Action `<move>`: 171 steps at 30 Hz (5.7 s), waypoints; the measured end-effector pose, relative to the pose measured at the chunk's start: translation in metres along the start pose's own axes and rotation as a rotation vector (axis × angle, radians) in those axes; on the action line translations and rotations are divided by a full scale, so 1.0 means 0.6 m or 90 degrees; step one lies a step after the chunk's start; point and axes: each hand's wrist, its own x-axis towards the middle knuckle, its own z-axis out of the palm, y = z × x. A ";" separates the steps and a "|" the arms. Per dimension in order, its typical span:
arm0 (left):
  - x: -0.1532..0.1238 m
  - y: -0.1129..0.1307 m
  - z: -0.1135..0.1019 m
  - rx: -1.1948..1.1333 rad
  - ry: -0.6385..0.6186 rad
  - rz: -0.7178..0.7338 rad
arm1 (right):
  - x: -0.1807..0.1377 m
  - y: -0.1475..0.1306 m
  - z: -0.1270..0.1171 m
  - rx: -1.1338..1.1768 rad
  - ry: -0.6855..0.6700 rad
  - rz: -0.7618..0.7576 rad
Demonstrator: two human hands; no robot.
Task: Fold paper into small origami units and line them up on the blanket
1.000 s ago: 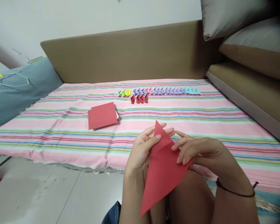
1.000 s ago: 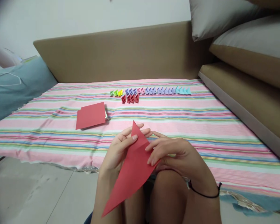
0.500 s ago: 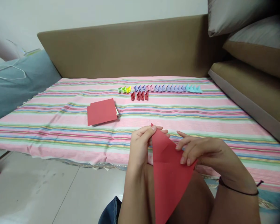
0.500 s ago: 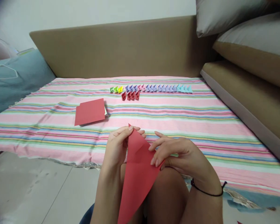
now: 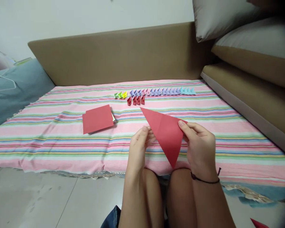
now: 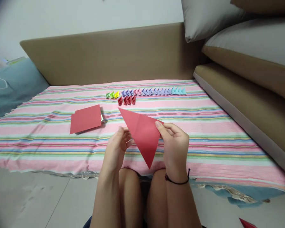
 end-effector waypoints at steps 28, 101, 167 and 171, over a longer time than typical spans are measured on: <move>0.004 -0.003 -0.002 0.048 0.094 0.014 | -0.015 -0.010 0.023 0.055 -0.040 0.035; -0.001 0.032 0.018 0.801 -0.131 0.236 | 0.013 -0.038 -0.018 -0.647 -0.435 -0.449; 0.000 0.023 0.015 0.806 -0.191 0.325 | 0.010 -0.025 -0.024 -0.756 -0.416 -0.404; -0.002 0.026 0.014 0.808 -0.195 0.318 | 0.012 -0.027 -0.028 -0.737 -0.425 -0.402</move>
